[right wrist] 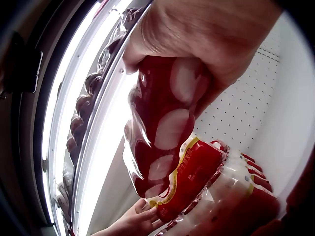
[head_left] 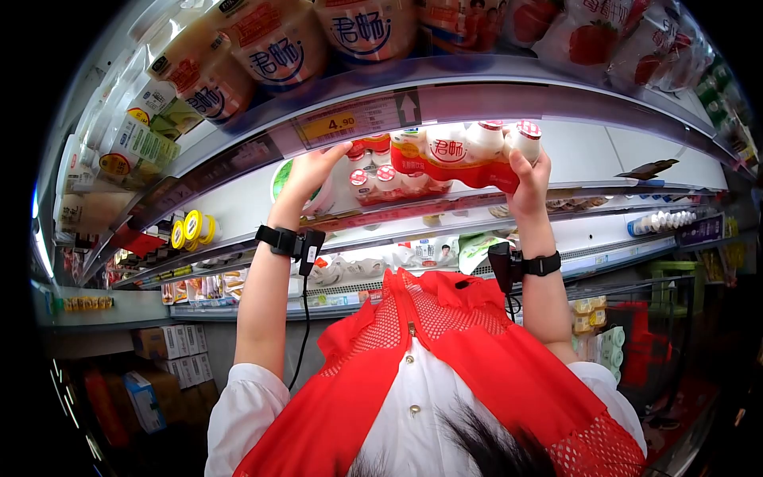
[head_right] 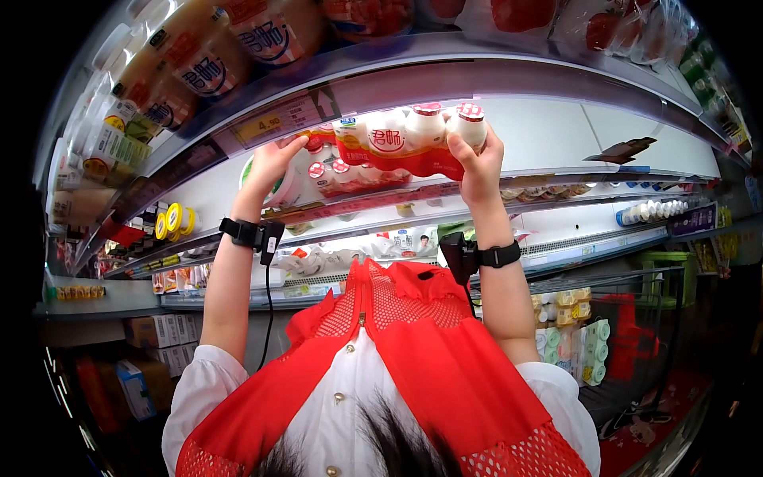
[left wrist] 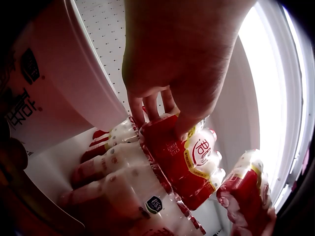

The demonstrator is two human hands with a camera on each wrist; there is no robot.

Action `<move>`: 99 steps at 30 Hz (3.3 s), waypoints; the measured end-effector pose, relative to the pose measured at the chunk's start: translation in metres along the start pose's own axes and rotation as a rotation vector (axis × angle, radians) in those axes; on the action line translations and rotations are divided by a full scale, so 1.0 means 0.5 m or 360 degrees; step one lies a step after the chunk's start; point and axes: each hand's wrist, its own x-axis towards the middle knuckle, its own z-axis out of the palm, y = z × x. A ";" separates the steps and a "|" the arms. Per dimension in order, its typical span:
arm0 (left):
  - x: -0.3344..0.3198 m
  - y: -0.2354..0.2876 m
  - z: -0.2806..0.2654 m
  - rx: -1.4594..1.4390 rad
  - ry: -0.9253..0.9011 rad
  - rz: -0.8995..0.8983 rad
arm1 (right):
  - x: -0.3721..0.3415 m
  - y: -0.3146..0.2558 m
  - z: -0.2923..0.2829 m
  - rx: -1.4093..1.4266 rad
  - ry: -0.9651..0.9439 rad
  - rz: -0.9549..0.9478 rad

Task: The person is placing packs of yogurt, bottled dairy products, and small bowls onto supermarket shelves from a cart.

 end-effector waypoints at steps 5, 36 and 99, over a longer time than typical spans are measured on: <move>0.013 -0.024 0.001 -0.0017 -0.0032 0.0063 | -0.015 0.003 -0.016 0.0021 0.0122 0.0000; -0.229 -0.037 -0.032 -0.1131 0.0933 0.0260 | 0.013 0.064 -0.078 -0.1087 0.0454 -0.0050; -1.178 -0.508 -0.168 -0.0839 0.2122 -0.0756 | 0.011 0.049 0.210 -0.2350 -0.1087 -0.0050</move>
